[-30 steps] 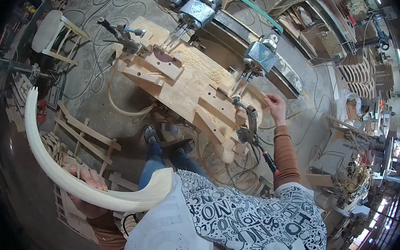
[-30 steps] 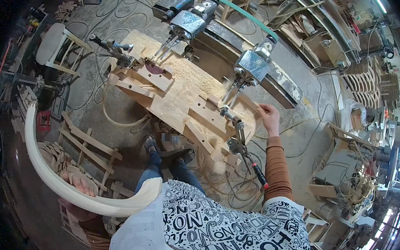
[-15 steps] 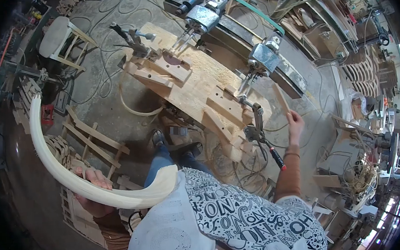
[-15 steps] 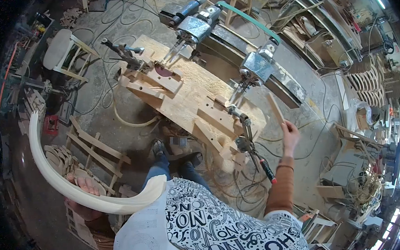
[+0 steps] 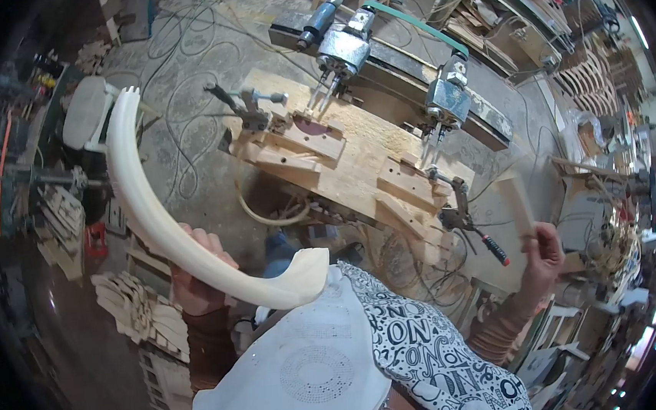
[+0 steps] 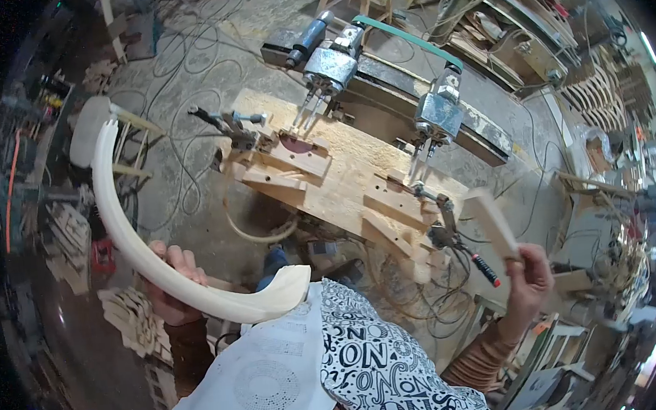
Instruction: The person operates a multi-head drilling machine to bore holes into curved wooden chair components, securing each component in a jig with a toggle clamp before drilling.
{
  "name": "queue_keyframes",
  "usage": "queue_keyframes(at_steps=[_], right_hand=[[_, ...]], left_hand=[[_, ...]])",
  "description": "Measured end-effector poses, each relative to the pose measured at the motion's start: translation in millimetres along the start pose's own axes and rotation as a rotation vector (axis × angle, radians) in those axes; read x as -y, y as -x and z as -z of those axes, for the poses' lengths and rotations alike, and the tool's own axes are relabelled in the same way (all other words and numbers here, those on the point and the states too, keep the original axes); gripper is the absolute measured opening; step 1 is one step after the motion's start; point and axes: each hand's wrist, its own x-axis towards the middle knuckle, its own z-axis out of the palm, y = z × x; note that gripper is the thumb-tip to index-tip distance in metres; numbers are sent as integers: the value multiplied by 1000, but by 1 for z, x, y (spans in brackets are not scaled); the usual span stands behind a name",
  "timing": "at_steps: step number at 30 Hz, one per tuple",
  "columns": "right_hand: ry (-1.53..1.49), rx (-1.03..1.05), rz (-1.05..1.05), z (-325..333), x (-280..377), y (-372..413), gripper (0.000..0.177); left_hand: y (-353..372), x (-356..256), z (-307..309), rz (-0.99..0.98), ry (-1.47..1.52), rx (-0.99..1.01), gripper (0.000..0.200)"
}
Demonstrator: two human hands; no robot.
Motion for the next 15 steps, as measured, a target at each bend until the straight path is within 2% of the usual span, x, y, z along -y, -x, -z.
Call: queue_keyframes(at_steps=[2,5,7,9,11,12,13,15], right_hand=[[26,134,-57,-58,24,23,20],[5,229,-255,-162,31,42,24],[-253,231,-409,-223,22,55,25],[-450,207,-417,-283,50,59,25],[-489,248,-428,-327,68,62,24],[-405,359,-223,-344,65,61,27],[-403,353,-220,-355,72,61,27],[-413,519,-80,-366,93,58,26]], left_hand=[[-28,-16,11,44,-51,-12,38],[-73,-39,59,78,-209,165,45],[-98,-53,69,167,-212,136,48],[-114,-61,60,279,-232,9,61],[-129,-60,55,337,-215,54,66],[-134,-58,51,338,-211,55,66],[-140,-55,45,398,-179,70,61],[-141,-48,37,453,-142,97,57]])
